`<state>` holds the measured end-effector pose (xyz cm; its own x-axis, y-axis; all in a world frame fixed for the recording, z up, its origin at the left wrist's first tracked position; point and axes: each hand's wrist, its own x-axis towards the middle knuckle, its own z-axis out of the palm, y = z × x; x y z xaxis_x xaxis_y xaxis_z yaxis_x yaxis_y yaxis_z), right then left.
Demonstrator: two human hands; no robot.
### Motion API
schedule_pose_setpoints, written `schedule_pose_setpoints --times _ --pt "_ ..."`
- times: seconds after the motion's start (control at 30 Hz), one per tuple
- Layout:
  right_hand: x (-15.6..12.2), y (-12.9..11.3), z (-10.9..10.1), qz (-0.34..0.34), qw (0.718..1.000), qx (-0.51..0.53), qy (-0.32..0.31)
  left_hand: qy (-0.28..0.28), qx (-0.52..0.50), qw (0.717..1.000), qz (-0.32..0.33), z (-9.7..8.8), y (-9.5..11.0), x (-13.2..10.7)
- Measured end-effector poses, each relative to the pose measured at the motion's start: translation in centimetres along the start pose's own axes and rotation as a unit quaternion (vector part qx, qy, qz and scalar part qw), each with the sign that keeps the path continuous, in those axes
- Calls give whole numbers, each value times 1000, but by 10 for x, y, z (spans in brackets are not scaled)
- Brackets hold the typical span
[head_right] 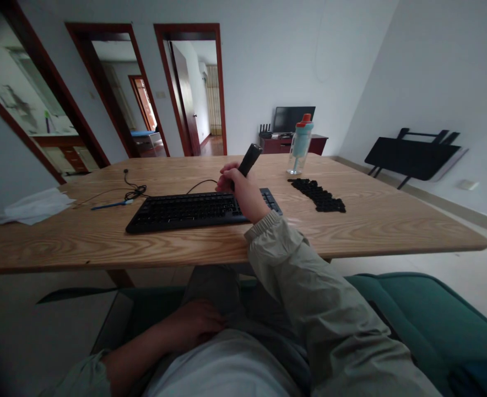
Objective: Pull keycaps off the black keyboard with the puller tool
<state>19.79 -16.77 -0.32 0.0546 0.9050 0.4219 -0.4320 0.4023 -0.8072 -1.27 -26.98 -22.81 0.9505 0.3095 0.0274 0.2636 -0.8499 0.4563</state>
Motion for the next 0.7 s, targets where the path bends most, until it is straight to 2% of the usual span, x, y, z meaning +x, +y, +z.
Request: schedule_pose_setpoints --times 0.13,0.2,0.27,0.3,0.37,0.4,0.47,0.53,0.7 --pt "-42 -16 -13 -28 988 -134 -76 62 -53 995 -49 -15 15 -7" --pt "-70 -26 -20 -48 954 -261 -139 133 -145 977 -79 -30 29 -13" --pt "-98 -35 -23 -52 895 -372 -240 238 -279 924 -111 -48 44 -16" --pt "-110 -38 -23 -48 866 -405 -289 291 -352 883 -112 -57 51 -15" --pt "-129 -40 -22 -37 829 -428 -359 349 -468 808 -84 -74 62 -10" --pt "-136 -40 -21 -34 820 -430 -377 356 -505 784 -67 -81 65 -5" --pt "-144 -37 -20 -33 817 -426 -387 343 -540 767 -48 -91 70 6" --pt "-147 -34 -23 -40 824 -421 -377 320 -549 771 -45 -97 72 16" --pt "-154 -32 -40 -54 841 -404 -355 264 -537 800 -43 -105 77 35"
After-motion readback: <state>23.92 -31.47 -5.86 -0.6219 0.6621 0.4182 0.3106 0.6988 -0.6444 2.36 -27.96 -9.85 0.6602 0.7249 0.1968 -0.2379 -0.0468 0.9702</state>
